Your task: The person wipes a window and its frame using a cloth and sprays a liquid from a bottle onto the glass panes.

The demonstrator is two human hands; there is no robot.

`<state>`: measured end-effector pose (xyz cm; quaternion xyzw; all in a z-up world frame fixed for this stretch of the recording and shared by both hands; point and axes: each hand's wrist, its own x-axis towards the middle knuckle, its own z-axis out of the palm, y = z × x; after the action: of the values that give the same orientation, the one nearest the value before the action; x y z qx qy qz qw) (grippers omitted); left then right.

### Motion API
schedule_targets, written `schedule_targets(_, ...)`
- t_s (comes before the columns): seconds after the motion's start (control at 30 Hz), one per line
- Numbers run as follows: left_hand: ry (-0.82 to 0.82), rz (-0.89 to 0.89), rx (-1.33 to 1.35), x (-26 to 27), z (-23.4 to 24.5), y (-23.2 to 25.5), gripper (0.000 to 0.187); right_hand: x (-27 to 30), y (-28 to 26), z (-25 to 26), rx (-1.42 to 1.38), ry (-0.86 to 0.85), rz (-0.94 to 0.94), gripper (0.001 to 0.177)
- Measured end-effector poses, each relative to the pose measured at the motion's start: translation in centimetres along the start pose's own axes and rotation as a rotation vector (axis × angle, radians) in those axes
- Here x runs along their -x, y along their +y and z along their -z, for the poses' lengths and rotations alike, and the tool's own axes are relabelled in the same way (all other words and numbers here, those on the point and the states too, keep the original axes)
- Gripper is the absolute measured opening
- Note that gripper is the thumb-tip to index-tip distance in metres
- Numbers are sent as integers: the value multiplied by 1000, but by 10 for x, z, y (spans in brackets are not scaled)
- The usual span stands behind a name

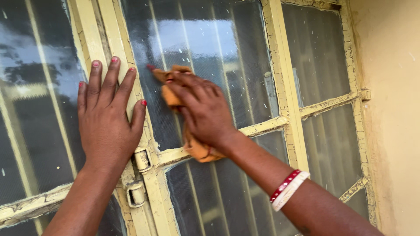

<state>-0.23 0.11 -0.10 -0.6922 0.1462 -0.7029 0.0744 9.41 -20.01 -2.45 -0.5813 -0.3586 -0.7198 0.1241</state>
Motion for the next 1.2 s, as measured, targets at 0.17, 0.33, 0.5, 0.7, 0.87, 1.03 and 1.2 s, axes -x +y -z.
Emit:
schedule_targets(0.17,-17,-43,65,10,7,-5,52,23,55,17,63,28,-85,49)
schedule_targets(0.33,-29,-56,108,15,9,-7,40,47,106,36,106,53,-221,48)
schedule_targets(0.5,-37,-90,128,20,10,-6,35,66,136,57,124,105,-272,52)
schedule_targets(0.7,-34,-60,96,23,7,0,30,68,132,50,133,139,-308,53)
schedule_targets(0.87,-31,-50,90,24,7,3,30,68,118,34,96,197,-396,53)
schedule_targets(1.03,-32,-53,85,24,8,3,31,52,83,10,71,206,-442,47)
schedule_targets(1.2,-36,-53,76,22,10,5,36,26,12,-6,27,211,-420,49)
